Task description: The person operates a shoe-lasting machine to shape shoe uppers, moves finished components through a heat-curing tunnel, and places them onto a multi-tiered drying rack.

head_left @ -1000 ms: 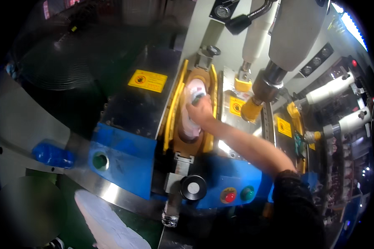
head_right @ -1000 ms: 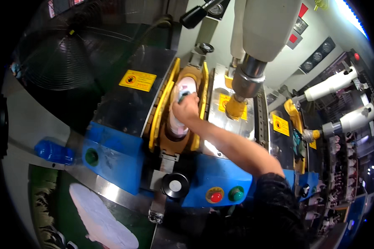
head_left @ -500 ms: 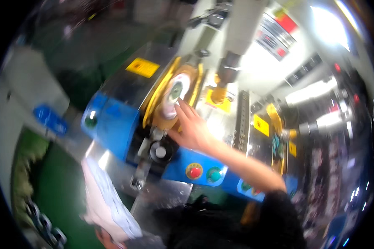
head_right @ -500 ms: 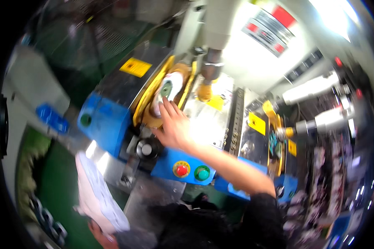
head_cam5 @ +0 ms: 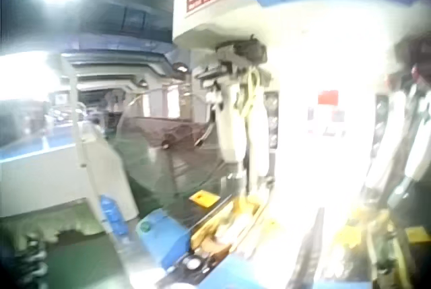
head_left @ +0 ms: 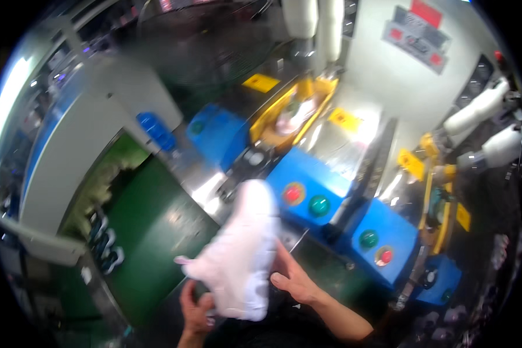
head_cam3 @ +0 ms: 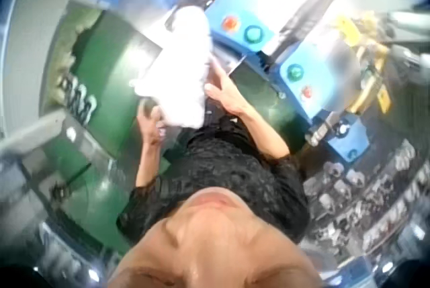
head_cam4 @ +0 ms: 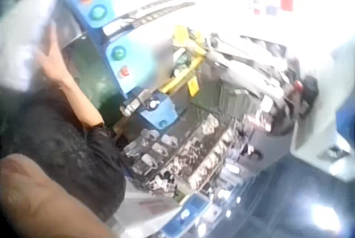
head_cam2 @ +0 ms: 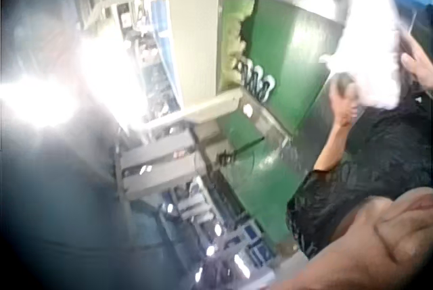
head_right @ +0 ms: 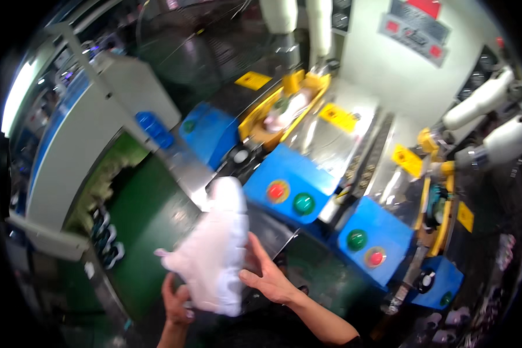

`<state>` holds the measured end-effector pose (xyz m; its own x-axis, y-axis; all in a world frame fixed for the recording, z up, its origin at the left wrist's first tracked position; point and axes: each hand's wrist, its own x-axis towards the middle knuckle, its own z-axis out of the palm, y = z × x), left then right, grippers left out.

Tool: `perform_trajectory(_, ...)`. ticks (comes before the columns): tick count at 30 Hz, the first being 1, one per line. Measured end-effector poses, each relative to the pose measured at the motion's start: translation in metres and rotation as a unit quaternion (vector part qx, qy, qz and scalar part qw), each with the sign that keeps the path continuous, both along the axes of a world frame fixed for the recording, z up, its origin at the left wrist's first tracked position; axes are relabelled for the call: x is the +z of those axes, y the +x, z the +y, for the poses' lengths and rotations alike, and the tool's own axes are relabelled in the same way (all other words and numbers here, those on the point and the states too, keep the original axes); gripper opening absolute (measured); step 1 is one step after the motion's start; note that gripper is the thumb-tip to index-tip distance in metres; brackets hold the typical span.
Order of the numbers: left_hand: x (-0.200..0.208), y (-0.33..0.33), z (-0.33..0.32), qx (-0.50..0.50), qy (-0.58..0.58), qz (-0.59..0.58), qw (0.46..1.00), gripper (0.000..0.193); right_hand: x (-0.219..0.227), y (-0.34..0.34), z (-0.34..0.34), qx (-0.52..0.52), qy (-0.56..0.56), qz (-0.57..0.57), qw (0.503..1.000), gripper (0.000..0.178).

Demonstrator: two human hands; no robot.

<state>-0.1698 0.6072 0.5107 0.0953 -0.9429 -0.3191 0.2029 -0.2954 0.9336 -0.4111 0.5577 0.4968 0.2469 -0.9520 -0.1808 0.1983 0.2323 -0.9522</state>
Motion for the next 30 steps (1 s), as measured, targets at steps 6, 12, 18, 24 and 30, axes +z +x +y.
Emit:
perform_trajectory(6,0.048,-0.046,0.048,-0.163,-0.158,-0.008,0.974,0.070,-0.030,0.008,0.075,0.026,0.256,-0.432,0.864,0.071)
perform_trajectory(12,0.056,-0.025,-0.018,-0.422,-0.373,-0.114,0.818,0.031,-0.011,0.064,0.131,0.017,0.227,-0.415,0.881,0.056)
perform_trajectory(18,0.049,0.000,-0.018,-0.488,-0.243,0.007,0.838,0.037,-0.026,0.138,0.153,-0.150,0.223,-0.469,0.841,0.066)
perform_trajectory(24,0.068,0.031,-0.007,-0.587,-0.264,0.068,0.762,0.036,-0.013,0.174,0.179,-0.156,0.075,-0.515,0.839,0.079)
perform_trajectory(30,0.092,0.017,0.037,-0.644,-0.320,0.090,0.689,0.035,-0.007,0.181,0.229,-0.179,-0.023,-0.544,0.820,0.086)
